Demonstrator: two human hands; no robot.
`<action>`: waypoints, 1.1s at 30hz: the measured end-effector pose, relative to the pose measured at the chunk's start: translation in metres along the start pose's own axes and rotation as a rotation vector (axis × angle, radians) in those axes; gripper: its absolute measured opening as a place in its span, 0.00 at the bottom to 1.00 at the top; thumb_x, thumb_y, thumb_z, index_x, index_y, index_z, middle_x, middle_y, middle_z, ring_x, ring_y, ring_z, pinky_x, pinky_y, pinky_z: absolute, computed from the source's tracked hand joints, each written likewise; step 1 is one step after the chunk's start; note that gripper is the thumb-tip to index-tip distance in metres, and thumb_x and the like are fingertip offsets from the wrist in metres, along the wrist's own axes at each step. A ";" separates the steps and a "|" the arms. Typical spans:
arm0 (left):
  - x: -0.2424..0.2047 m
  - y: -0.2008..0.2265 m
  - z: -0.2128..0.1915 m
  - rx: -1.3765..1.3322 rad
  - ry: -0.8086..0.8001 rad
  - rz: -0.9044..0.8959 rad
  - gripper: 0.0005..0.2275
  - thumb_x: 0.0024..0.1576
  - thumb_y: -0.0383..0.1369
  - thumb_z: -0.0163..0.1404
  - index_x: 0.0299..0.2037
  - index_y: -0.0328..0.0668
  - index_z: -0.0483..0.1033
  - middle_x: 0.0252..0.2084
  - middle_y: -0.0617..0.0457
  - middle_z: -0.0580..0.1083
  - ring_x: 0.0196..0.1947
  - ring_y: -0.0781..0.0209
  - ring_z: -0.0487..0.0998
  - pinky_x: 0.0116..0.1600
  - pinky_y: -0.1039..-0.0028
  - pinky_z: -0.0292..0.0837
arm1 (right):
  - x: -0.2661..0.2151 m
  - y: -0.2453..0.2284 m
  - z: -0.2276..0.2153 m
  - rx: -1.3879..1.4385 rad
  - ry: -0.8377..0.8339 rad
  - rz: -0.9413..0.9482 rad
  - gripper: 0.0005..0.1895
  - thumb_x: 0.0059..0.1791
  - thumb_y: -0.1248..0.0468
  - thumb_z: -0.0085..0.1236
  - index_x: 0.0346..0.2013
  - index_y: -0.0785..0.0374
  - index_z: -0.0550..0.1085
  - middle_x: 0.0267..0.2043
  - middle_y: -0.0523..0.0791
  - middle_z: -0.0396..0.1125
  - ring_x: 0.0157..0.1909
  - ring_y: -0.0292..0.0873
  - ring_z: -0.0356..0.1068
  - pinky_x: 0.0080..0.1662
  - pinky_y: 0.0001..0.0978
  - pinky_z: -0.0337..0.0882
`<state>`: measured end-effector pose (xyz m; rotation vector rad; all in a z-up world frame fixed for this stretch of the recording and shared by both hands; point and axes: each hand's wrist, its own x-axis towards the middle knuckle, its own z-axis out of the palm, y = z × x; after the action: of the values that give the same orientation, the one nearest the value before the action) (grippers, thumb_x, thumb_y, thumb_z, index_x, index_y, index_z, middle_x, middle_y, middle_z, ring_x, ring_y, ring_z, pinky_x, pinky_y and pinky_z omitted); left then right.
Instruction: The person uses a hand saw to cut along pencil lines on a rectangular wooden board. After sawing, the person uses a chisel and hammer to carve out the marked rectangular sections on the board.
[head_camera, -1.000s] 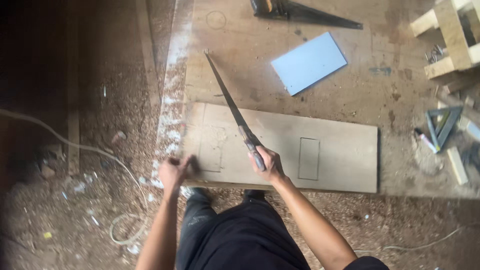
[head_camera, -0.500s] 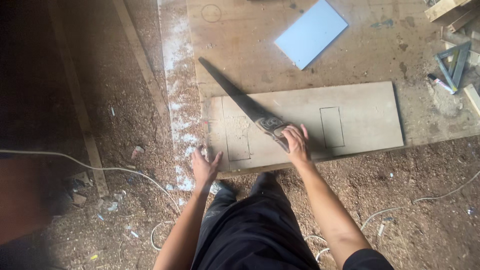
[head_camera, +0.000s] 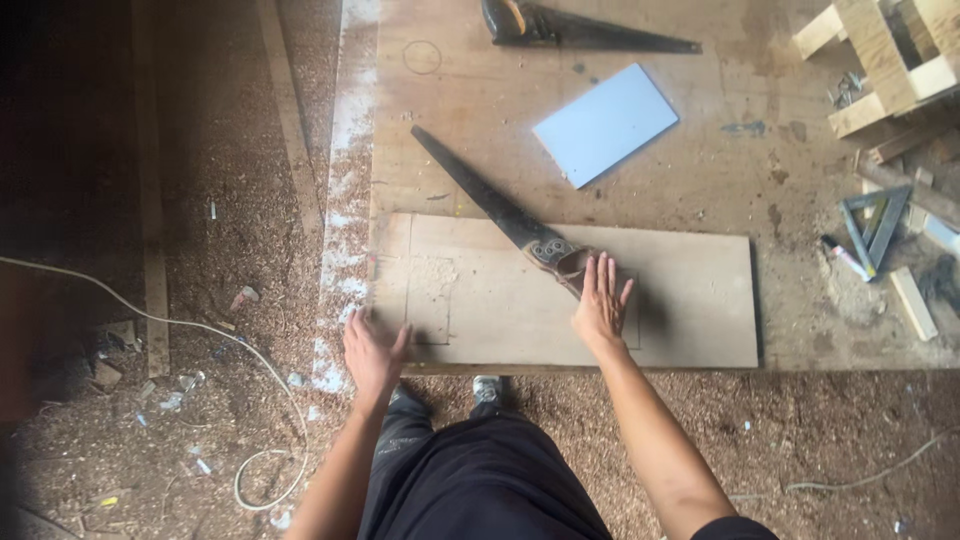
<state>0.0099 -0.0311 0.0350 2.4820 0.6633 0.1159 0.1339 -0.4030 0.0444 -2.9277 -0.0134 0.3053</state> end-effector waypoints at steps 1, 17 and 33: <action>0.002 0.010 0.004 0.060 0.021 0.085 0.41 0.48 0.49 0.63 0.65 0.30 0.59 0.67 0.29 0.61 0.67 0.36 0.63 0.67 0.50 0.60 | -0.001 -0.004 -0.003 0.013 0.033 -0.052 0.48 0.37 0.78 0.58 0.71 0.67 0.51 0.77 0.56 0.40 0.78 0.51 0.35 0.70 0.60 0.30; 0.027 -0.057 0.032 -0.421 -0.189 -0.453 0.31 0.51 0.49 0.62 0.58 0.34 0.74 0.52 0.40 0.78 0.45 0.50 0.82 0.48 0.63 0.79 | -0.048 -0.060 0.084 0.133 0.013 -0.595 0.39 0.52 0.44 0.51 0.73 0.55 0.56 0.79 0.53 0.42 0.79 0.55 0.41 0.75 0.60 0.35; 0.001 -0.028 0.022 -0.357 -0.193 -0.334 0.34 0.57 0.46 0.57 0.73 0.47 0.60 0.65 0.40 0.71 0.59 0.48 0.76 0.59 0.59 0.74 | -0.068 -0.076 0.096 0.084 -0.051 -0.615 0.50 0.49 0.29 0.42 0.75 0.58 0.52 0.81 0.50 0.41 0.81 0.55 0.39 0.75 0.57 0.34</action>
<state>0.0037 -0.0210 0.0016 1.9838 0.8780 -0.1210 0.0480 -0.3119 -0.0190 -2.6594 -0.8598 0.2654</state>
